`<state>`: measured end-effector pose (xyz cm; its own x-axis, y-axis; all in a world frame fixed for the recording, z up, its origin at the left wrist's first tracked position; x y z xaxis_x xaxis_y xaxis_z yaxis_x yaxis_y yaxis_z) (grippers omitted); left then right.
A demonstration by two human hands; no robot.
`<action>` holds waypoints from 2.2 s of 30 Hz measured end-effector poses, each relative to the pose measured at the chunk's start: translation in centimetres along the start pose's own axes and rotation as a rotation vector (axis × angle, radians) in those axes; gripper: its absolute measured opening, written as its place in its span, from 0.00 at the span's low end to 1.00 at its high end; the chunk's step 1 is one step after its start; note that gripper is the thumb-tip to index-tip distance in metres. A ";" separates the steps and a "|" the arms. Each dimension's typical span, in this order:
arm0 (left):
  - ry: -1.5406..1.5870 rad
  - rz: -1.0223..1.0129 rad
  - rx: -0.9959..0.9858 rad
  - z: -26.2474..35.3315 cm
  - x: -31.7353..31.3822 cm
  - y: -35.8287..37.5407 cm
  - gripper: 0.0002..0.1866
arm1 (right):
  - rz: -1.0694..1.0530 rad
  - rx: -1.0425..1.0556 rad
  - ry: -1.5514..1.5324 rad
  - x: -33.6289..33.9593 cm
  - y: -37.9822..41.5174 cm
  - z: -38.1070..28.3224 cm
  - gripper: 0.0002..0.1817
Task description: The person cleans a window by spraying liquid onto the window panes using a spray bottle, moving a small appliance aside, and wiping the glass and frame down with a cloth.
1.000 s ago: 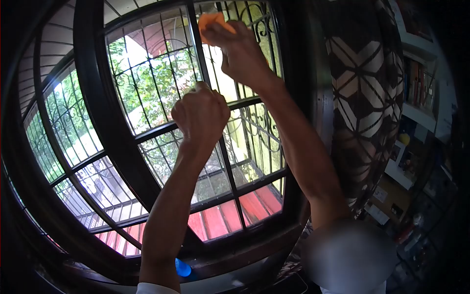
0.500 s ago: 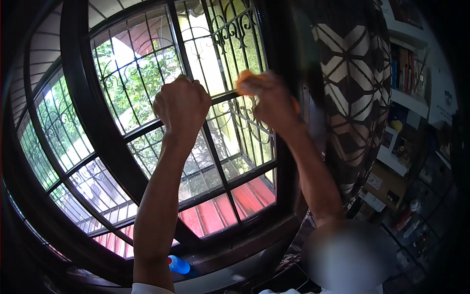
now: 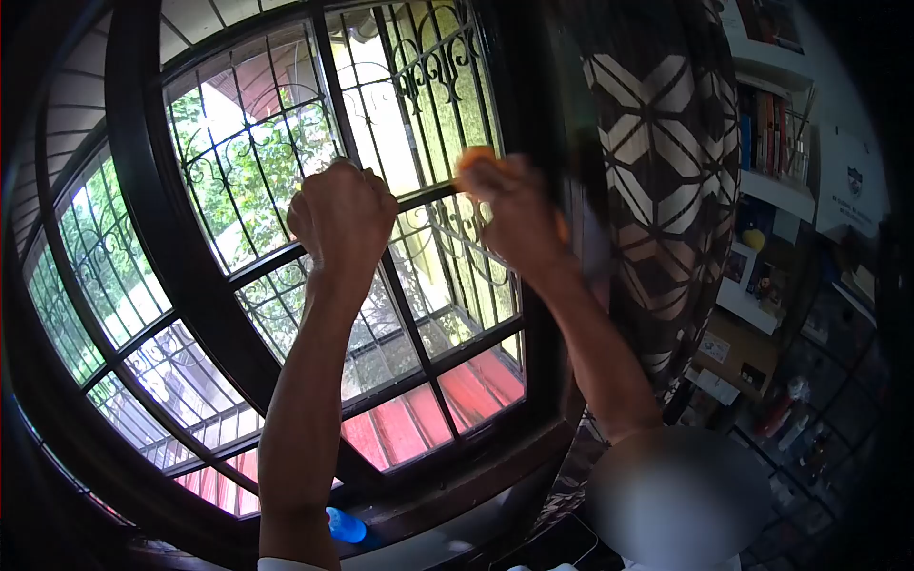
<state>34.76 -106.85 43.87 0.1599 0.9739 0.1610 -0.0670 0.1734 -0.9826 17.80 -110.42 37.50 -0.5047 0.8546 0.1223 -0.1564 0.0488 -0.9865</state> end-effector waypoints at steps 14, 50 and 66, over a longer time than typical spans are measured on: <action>0.011 0.024 0.013 -0.3 -0.6 0.3 0.12 | 0.368 0.027 0.208 0.8 -17.1 4.0 0.38; -0.102 0.017 0.030 -0.4 -1.0 0.5 0.18 | 0.098 -1.042 -1.685 0.2 14.3 1.8 0.31; 0.904 -0.941 1.010 -7.0 2.1 43.0 0.16 | -0.007 -2.081 -2.203 0.3 37.8 -14.0 0.28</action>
<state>39.16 -98.37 1.30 0.9747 0.1454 0.1697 -0.1361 0.9885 -0.0655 23.60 -101.07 -1.22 -0.1992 -0.0403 -0.9791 -0.4502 0.8912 0.0549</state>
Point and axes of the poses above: each hand's wrist, its own y-axis away from the middle knuckle, its own x-axis out of the back of the hand, z = x × y, the point moved 10 cm from there along -y, towards the middle knuckle, and after that the axes turned 9 degrees about z, right-handed, at the moved point
